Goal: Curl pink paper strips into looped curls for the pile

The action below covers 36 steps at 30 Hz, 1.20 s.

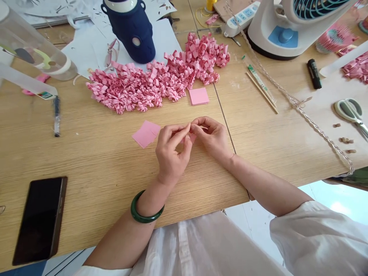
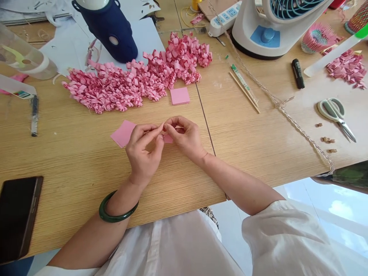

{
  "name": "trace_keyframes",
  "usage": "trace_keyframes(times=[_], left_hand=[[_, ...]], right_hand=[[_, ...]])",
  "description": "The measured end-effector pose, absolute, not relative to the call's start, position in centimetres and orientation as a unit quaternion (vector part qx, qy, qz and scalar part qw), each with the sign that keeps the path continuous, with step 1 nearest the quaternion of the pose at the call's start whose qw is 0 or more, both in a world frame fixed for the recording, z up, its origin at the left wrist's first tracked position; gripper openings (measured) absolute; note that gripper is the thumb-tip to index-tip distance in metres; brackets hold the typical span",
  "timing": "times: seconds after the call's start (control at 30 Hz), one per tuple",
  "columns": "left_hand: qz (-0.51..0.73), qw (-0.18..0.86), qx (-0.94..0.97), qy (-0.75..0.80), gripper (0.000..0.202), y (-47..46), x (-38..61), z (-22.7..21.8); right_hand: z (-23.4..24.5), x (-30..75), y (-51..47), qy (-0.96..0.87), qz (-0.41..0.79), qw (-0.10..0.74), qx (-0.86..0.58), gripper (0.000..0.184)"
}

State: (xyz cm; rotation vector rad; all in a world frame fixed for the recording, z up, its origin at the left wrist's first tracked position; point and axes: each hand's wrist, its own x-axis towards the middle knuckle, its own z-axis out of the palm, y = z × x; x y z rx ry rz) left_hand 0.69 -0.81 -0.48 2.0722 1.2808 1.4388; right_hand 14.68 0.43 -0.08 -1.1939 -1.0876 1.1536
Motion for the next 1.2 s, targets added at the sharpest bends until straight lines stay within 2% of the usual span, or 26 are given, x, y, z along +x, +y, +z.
trace_keyframes(times=[0.17, 0.3, 0.5, 0.63, 0.77, 0.87, 1.0, 1.2], left_hand=[[0.531, 0.250, 0.651, 0.482, 0.016, -0.2, 0.1, -0.5], [0.520, 0.243, 0.657, 0.489, 0.013, -0.2, 0.0, -0.5], [0.514, 0.249, 0.651, 0.501, 0.012, -0.3, 0.1, -0.4], [0.518, 0.207, 0.663, 0.500, 0.006, -0.2, 0.1, -0.5], [0.503, 0.130, 0.689, 0.505, 0.011, -0.1, 0.0, -0.4], [0.493, 0.114, 0.695, 0.511, 0.012, -0.1, 0.0, -0.3], [0.514, 0.147, 0.667, 0.519, 0.011, 0.1, -0.2, -0.5], [0.562, 0.255, 0.606, 0.502, 0.008, 0.4, -0.4, -1.2]], right_hand=[[0.0, 14.8, 0.6, -0.464, 0.503, 0.536, -0.494, 0.019], [0.1, 14.7, 0.5, -0.469, 0.518, 0.529, -0.482, 0.020], [-0.1, 14.7, 0.3, -0.526, 0.448, 0.520, -0.502, 0.013], [-0.2, 14.9, 0.1, -0.605, 0.348, 0.504, -0.509, 0.007], [-0.1, 15.2, 0.0, -0.674, 0.271, 0.475, -0.497, 0.009], [-0.2, 15.1, 0.1, -0.659, 0.308, 0.472, -0.497, 0.010], [-0.2, 14.9, 0.2, -0.584, 0.413, 0.495, -0.493, 0.013], [0.0, 15.1, 0.4, -0.455, 0.508, 0.554, -0.478, 0.047]])
